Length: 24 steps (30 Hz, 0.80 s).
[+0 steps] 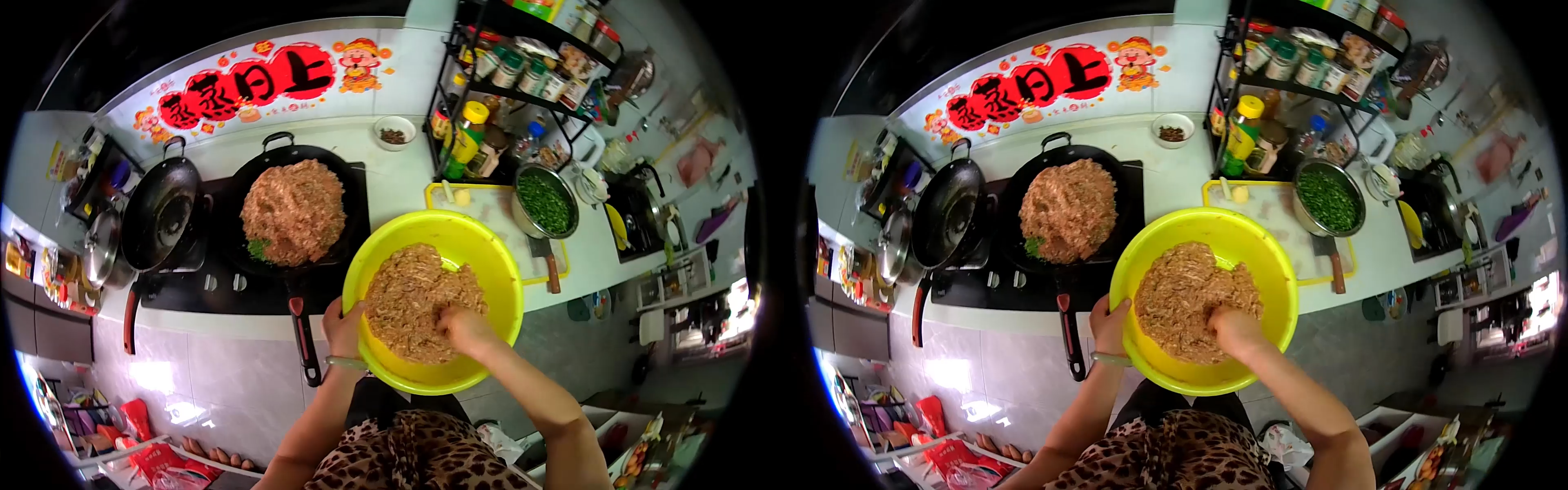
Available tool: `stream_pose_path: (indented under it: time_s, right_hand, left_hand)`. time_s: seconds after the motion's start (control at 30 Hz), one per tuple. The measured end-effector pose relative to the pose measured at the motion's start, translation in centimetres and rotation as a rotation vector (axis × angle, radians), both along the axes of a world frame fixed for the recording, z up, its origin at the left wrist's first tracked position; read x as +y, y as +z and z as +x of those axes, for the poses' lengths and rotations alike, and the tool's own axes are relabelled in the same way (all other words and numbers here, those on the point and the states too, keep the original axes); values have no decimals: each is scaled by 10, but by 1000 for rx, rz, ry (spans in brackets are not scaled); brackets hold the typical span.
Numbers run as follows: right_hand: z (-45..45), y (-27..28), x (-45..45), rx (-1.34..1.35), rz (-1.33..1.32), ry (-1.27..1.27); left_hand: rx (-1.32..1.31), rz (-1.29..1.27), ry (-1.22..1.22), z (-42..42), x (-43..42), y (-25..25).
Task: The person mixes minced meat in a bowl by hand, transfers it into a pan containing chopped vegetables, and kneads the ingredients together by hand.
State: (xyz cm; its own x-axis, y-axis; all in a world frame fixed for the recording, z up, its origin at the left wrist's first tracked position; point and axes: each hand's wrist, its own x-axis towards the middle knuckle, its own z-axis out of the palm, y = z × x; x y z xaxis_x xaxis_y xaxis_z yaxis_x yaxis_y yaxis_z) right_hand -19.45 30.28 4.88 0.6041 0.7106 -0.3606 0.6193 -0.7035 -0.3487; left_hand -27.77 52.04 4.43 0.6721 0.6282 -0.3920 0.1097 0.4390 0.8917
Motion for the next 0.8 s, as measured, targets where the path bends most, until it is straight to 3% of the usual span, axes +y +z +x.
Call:
stream_pose_path:
  time_s: [0.03, 0.07, 0.13, 0.2, 0.3, 0.47, 0.6, 0.8]
  right_hand:
    - [-5, 24, 8, -177, 226, -210]
    - [-1, 46, 10, -173, 233, -203]
    - [7, 80, 15, -55, 547, -382]
    - [14, 89, 7, 65, 496, -398]
    - [18, 53, -10, 246, 625, -420]
    - [-3, 31, -16, 587, 875, -575]
    - [-16, 22, -20, 732, 982, -541]
    - [-39, 126, -66, 554, 856, -476]
  left_hand:
    - [6, 4, -5, 0, -1, -4]
    - [25, 14, 7, -4, 0, -6]
    - [64, 39, -7, -10, 0, 7]
    - [161, 20, -27, -13, -6, 8]
    - [266, -67, -127, -25, -9, 12]
    - [392, -284, -519, -43, 2, 18]
    - [364, -321, -449, -52, -8, 23]
    - [426, -326, -505, -36, -22, 74]
